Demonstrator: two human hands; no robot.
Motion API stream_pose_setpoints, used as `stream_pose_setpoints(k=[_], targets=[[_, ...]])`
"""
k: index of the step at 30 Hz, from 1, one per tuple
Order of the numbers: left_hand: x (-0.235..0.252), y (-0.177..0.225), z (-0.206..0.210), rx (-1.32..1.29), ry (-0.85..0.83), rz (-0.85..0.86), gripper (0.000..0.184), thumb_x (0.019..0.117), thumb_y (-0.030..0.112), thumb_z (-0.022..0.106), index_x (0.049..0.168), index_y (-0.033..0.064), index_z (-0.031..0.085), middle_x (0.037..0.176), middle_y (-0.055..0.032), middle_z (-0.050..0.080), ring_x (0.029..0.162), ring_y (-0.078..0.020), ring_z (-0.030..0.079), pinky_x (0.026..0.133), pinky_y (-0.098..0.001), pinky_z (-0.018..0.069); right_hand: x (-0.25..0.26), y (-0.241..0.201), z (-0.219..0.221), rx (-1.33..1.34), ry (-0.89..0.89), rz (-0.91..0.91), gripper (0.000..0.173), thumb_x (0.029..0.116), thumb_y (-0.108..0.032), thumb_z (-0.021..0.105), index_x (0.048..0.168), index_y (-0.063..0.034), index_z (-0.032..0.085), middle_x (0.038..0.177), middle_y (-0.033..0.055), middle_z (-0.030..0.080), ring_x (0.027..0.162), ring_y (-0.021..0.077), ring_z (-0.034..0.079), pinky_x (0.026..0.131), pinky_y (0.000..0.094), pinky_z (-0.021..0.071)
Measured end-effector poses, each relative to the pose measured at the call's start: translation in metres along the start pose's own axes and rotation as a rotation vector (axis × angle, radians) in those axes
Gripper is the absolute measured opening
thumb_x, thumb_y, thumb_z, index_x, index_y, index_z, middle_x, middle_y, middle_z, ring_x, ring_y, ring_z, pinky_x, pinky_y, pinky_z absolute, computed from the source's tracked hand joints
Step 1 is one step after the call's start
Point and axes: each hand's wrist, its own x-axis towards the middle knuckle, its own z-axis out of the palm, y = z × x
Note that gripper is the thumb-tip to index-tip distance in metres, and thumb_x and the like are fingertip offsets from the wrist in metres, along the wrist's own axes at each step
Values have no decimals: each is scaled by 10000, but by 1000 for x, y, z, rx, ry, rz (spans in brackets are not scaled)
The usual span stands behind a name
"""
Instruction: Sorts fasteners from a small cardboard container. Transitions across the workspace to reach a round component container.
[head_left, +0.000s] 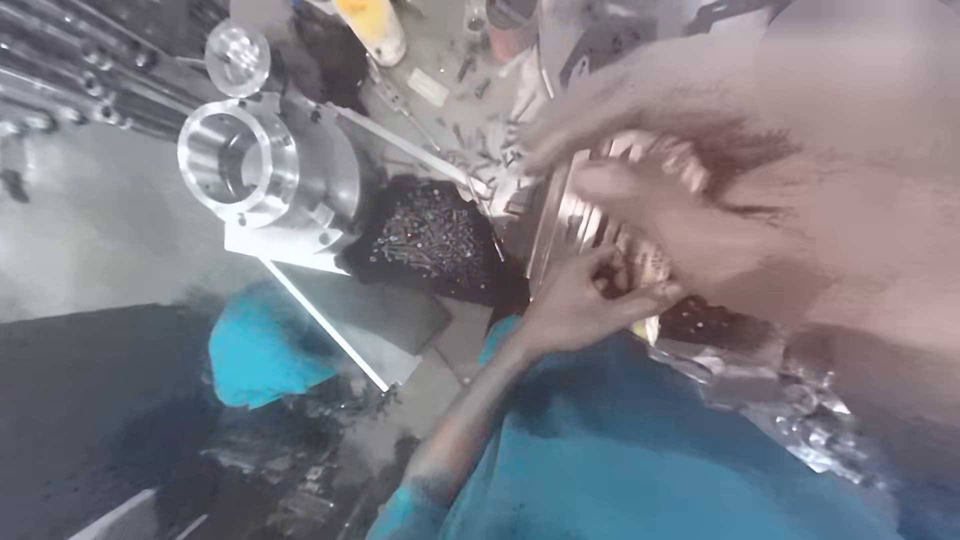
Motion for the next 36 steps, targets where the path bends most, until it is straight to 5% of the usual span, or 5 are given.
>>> stream_pose_setpoints(k=[8,11,18,28,36], targets=[[20,-4,-6,52,-185,-59,346,909,363,760,876,47,623,664,-43,583,565,-134,569,515,-317,500,-221,53,-44,243,404,368,300,1039,-88,559,1292,65,606,1203,106,697,1022,144,711,911,284,602],[16,-1,-11,149,-153,-49,317,891,357,764,936,59,666,706,-34,624,602,-126,606,562,-337,545,-220,6,-21,72,546,732,300,1018,-207,626,1267,-43,662,1208,30,707,1026,109,696,930,304,589],[19,-6,0,141,-77,20,145,865,269,695,869,155,605,680,64,590,551,-31,566,488,-215,498,-194,-18,-6,-297,482,799,273,988,-136,610,1230,-54,707,1195,63,726,1029,95,712,903,283,607],[16,-9,9,76,35,50,156,869,335,694,863,200,616,698,126,602,594,18,579,541,-174,515,-157,48,0,-444,58,822,726,844,-110,765,1516,-73,492,1569,130,476,1432,386,449,1193,644,300],[14,-18,41,22,342,137,181,846,361,703,848,199,623,695,150,594,581,51,548,520,-147,485,-147,60,-11,-570,-82,736,759,822,-466,796,1413,-46,568,1470,218,508,1225,512,529,852,677,491]])
